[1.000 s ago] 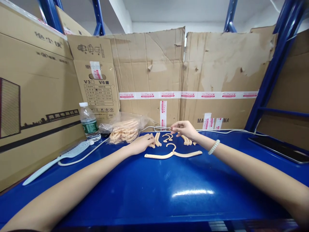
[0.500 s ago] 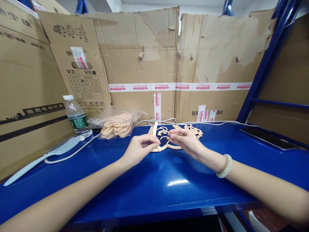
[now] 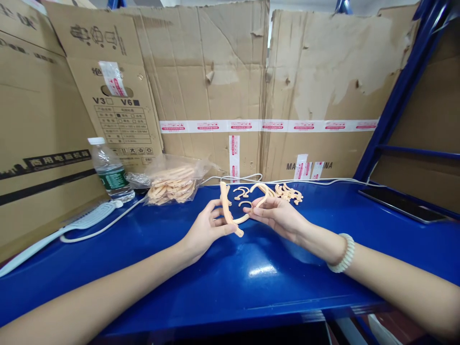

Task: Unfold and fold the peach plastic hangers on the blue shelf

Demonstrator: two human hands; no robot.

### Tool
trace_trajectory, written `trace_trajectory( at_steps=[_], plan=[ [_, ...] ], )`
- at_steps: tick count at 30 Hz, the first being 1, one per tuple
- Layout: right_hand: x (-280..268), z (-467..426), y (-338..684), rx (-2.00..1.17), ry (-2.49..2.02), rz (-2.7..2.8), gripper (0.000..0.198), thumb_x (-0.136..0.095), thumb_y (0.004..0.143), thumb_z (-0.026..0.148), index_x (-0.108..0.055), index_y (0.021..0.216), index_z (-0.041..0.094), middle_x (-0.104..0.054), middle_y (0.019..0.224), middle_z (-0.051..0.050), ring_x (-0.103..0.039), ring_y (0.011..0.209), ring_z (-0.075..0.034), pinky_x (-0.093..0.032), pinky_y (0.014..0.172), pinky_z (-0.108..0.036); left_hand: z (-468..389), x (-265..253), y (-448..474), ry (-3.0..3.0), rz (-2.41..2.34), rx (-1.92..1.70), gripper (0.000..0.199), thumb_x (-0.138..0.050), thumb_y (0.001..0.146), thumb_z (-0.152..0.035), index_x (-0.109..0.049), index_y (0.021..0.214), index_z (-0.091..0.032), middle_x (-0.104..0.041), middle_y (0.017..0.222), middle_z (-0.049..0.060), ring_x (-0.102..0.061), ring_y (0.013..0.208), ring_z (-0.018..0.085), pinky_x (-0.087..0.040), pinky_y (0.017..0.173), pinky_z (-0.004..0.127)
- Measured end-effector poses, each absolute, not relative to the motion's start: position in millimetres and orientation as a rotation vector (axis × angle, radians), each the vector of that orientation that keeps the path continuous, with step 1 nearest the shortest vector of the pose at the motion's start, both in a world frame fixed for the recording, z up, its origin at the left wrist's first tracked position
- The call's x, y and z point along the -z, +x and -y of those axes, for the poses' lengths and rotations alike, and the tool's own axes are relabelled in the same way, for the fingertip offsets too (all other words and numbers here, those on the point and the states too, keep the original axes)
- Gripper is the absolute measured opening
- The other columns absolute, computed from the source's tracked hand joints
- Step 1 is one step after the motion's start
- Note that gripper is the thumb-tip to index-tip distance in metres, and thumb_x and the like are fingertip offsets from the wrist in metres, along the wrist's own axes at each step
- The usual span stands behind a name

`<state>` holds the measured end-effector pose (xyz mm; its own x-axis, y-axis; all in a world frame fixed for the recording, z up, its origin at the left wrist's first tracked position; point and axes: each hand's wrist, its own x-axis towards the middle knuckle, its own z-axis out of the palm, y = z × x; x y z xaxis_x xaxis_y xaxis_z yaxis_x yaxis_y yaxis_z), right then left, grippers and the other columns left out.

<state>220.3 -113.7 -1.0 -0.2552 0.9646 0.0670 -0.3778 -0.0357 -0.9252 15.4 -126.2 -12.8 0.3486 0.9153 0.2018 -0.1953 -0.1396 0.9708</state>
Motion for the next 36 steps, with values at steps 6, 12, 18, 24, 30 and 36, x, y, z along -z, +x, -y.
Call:
trace_trajectory(
  at_steps=[6,12,18,24,30,36],
  plan=[
    [0.2,117.8,220.2,-1.653,-0.821,1.204,0.032,-0.088,0.056,0.021,-0.067,0.079,0.013,-0.070,0.079,-0.004,-0.069,0.080,-0.016,-0.056,0.081,-0.027,131.2,10.5,17.5,1.519,-0.698,-1.095,0.032,-0.078,0.065,-0.017,-0.046,0.066,-0.015,-0.054,0.067,-0.005,-0.066,0.080,0.015,-0.050,0.076,0.025],
    [-9.3,122.6,225.1,-1.813,-0.742,1.304,0.023,-0.083,0.065,0.021,-0.066,0.076,0.010,-0.070,0.096,-0.009,-0.068,0.091,-0.019,-0.056,0.088,-0.033,131.1,10.8,16.9,1.610,-0.740,-1.171,0.030,-0.075,0.067,-0.019,-0.045,0.065,-0.016,-0.052,0.070,-0.004,-0.063,0.082,0.015,-0.048,0.074,0.025],
    [-9.5,124.5,226.4,-1.881,-0.770,1.385,0.020,-0.079,0.071,0.020,-0.065,0.081,0.009,-0.070,0.102,-0.011,-0.069,0.089,-0.017,-0.057,0.083,-0.028,132.6,12.5,16.5,1.685,-0.678,-1.188,0.030,-0.074,0.071,-0.021,-0.045,0.064,-0.016,-0.054,0.074,-0.002,-0.062,0.078,0.014,-0.048,0.072,0.026],
    [-9.0,124.3,224.8,-1.883,-0.794,1.458,0.026,-0.080,0.069,0.021,-0.064,0.085,0.009,-0.071,0.097,-0.013,-0.070,0.087,-0.019,-0.058,0.079,-0.025,141.1,8.3,16.7,1.806,-0.638,-1.152,0.024,-0.067,0.078,-0.021,-0.046,0.068,-0.016,-0.058,0.079,0.002,-0.066,0.082,0.018,-0.051,0.075,0.031],
    [-6.6,128.7,219.1,-1.753,-0.859,1.455,0.033,-0.082,0.066,0.028,-0.060,0.083,0.010,-0.072,0.081,-0.012,-0.071,0.079,-0.020,-0.059,0.074,-0.026,144.1,7.1,16.0,1.895,-0.692,-1.190,0.022,-0.065,0.079,-0.021,-0.047,0.067,-0.016,-0.056,0.078,0.002,-0.066,0.082,0.020,-0.052,0.074,0.032],
    [0.7,133.4,213.0,-1.519,-0.840,1.513,0.036,-0.081,0.067,0.037,-0.055,0.079,0.014,-0.070,0.073,-0.006,-0.071,0.071,-0.018,-0.059,0.067,-0.028,145.4,7.4,16.5,1.885,-0.721,-1.216,0.024,-0.066,0.078,-0.023,-0.047,0.066,-0.016,-0.056,0.078,0.002,-0.065,0.081,0.020,-0.052,0.071,0.031]
  ],
)
